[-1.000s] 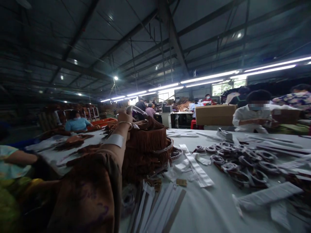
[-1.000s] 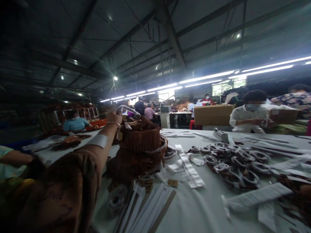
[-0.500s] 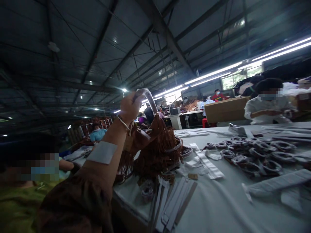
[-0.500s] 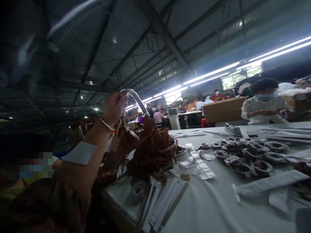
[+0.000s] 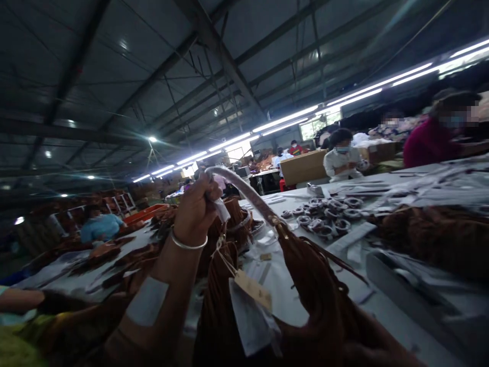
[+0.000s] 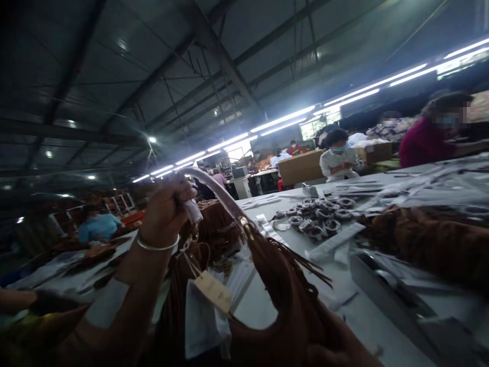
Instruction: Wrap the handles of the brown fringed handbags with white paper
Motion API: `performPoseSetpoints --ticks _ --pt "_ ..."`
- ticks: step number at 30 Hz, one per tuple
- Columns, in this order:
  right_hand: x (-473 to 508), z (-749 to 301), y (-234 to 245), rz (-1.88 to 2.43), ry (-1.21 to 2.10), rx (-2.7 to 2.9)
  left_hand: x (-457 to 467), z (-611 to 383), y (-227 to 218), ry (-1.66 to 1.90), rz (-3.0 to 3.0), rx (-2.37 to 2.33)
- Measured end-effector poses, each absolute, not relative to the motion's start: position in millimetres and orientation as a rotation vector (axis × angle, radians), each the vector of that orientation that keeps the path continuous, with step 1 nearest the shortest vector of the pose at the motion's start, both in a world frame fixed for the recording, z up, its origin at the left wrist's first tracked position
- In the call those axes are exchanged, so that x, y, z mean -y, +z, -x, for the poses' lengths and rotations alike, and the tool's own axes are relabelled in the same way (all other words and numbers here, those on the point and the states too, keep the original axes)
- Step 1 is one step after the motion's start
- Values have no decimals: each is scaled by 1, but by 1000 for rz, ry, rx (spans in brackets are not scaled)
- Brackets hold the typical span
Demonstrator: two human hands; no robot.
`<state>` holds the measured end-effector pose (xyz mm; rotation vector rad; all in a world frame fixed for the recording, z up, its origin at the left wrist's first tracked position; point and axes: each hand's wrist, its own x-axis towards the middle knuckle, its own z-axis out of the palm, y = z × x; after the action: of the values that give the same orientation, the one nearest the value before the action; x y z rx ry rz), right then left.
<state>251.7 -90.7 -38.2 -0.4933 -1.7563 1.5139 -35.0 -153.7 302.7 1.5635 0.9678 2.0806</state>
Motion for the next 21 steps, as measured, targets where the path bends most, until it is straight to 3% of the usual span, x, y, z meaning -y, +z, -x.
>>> performPoseSetpoints --ticks 2,6,9,13,17,21 --pt "103 -261 -22 475 1813 1540 128 48 273 2066 -1527 -1198" --pt "98 -293 -24 814 1858 1381 77 77 190 1607 -1629 -2003" --pt "85 -321 -55 1105 1831 1382 63 77 113 1311 -1685 -2112" --pt "82 -346 -88 1321 1557 1526 84 44 27 957 -1914 -1986" --pt "82 -355 -92 1362 1396 1695 123 19 -14 613 -2131 -1777" --pt "89 -365 -101 1425 1287 1728 142 30 -20 503 -2120 -2015"
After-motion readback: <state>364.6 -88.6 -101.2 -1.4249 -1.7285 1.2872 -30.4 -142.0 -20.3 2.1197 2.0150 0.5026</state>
